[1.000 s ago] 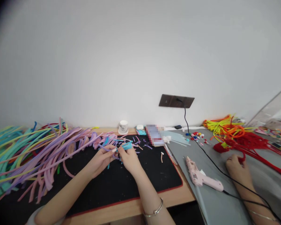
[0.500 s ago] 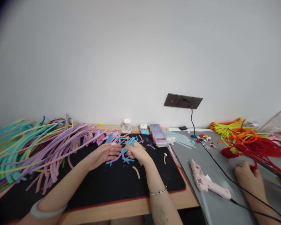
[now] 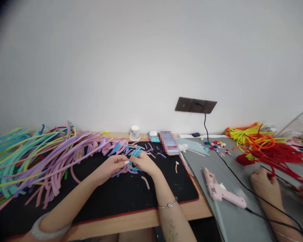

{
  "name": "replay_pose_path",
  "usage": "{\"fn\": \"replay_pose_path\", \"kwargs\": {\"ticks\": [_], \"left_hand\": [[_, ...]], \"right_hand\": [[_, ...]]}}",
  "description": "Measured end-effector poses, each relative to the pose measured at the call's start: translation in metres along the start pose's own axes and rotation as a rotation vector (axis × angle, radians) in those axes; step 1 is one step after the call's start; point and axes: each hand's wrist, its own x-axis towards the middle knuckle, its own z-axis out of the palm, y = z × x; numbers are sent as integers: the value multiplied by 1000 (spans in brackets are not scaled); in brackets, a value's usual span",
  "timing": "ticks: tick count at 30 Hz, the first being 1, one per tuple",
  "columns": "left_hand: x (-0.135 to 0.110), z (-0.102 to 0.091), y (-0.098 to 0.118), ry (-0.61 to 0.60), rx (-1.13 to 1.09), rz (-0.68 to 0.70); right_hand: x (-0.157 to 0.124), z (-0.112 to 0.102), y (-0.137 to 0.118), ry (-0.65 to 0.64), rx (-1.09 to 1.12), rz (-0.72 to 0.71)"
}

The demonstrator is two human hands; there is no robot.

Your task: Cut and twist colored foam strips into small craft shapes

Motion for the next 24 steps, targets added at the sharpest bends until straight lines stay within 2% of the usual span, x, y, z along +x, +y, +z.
{"fn": "replay_pose_path", "kwargs": {"ticks": [5, 9, 18, 24], "left_hand": [[5, 3, -3, 104, -6, 65], [7, 5, -3, 169, 3, 107], [5, 4, -5, 106, -153, 4], [3, 6, -3, 67, -98, 61]], "right_hand": [[6, 4, 8, 127, -124, -131], [9, 6, 12, 192, -131, -138], [9, 8, 11, 214, -133, -156], [9, 10, 9, 251, -89, -200]]}}
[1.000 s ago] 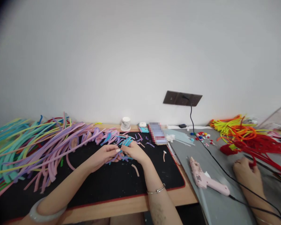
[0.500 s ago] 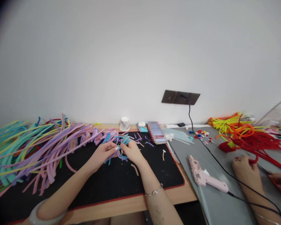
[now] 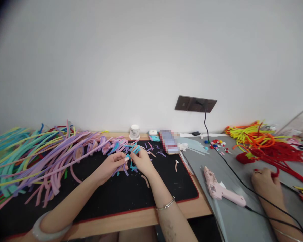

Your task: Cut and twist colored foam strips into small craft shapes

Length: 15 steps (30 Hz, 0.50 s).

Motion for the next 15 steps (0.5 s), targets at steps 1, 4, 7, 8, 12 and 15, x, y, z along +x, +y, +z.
{"fn": "replay_pose_path", "kwargs": {"ticks": [1, 4, 7, 8, 12, 15], "left_hand": [[0, 0, -1, -6, 46, 14], [1, -3, -5, -26, 199, 39], [2, -6, -8, -42, 259, 50], [2, -7, -8, -41, 248, 52], [2, -6, -6, -19, 180, 51], [2, -6, -5, -12, 147, 39]], "right_hand": [[0, 0, -1, 6, 18, -4], [0, 0, -3, 18, 31, 8], [0, 0, -3, 26, 46, 35], [0, -1, -3, 25, 63, 46], [0, -1, 0, -55, 112, 88], [-1, -2, 0, -84, 108, 93]]}}
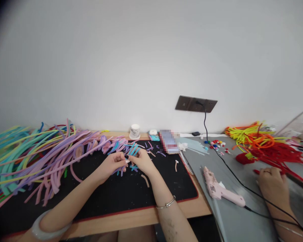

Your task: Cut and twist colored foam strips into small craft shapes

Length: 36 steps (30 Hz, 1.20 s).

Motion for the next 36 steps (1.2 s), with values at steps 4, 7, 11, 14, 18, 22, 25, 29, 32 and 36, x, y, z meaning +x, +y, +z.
{"fn": "replay_pose_path", "kwargs": {"ticks": [4, 7, 11, 14, 18, 22, 25, 29, 32, 36], "left_hand": [[1, -1, -1, -1, -13, 12], [2, -1, -1, 15, -7, 46], [1, 0, 1, 25, -7, 81], [-1, 2, 2, 23, -43, 77], [-2, 2, 4, 13, -7, 31], [-1, 0, 5, 20, 84, 29], [-1, -1, 5, 14, 117, 12], [-1, 0, 5, -16, 107, -7], [-2, 1, 6, -34, 89, -12], [-3, 1, 8, -15, 65, 11]], "right_hand": [[0, 0, 0, 33, -10, -43], [1, 0, 2, 51, -7, -30], [1, 1, 4, 40, 32, 0], [0, 0, 0, 33, 41, -4], [-1, -1, -4, 15, 38, -28], [-2, -2, -3, 11, 5, -26], [-2, -2, -2, 0, -10, -20], [-3, -3, -3, -15, -73, -13], [-3, -3, -4, -23, -88, -14], [-3, -3, -4, 14, -47, 1]]}}
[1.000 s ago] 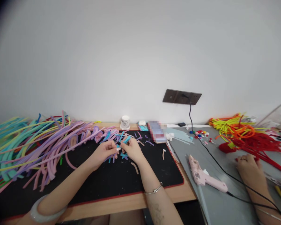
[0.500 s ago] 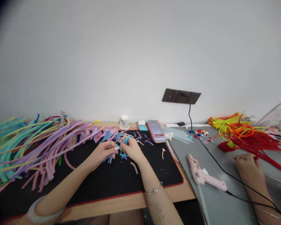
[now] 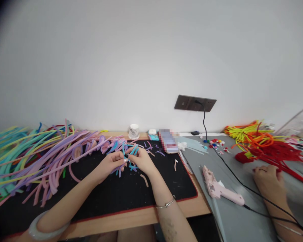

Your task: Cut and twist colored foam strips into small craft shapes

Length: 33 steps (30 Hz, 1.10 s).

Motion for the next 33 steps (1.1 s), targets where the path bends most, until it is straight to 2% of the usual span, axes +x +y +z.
{"fn": "replay_pose_path", "kwargs": {"ticks": [8, 16, 19, 22, 26, 29, 33], "left_hand": [[0, -2, -2, 10, 3, 21], [1, -3, -4, -10, 104, 36], [1, -2, -5, -13, 87, 17], [1, -1, -3, -2, 17, -9], [1, 1, 1, 81, -39, -9], [1, 1, 3, 100, -48, 11], [1, 1, 1, 68, -32, -20]], "right_hand": [[1, -4, 3, -22, 32, 25], [1, 2, 3, 95, -151, -25], [2, 2, 4, 115, -148, -27], [3, -1, 6, 88, -25, -15], [3, -4, 4, 5, 154, 5], [2, -4, 2, -19, 152, 16], [2, -2, 3, -21, 86, 20]]}}
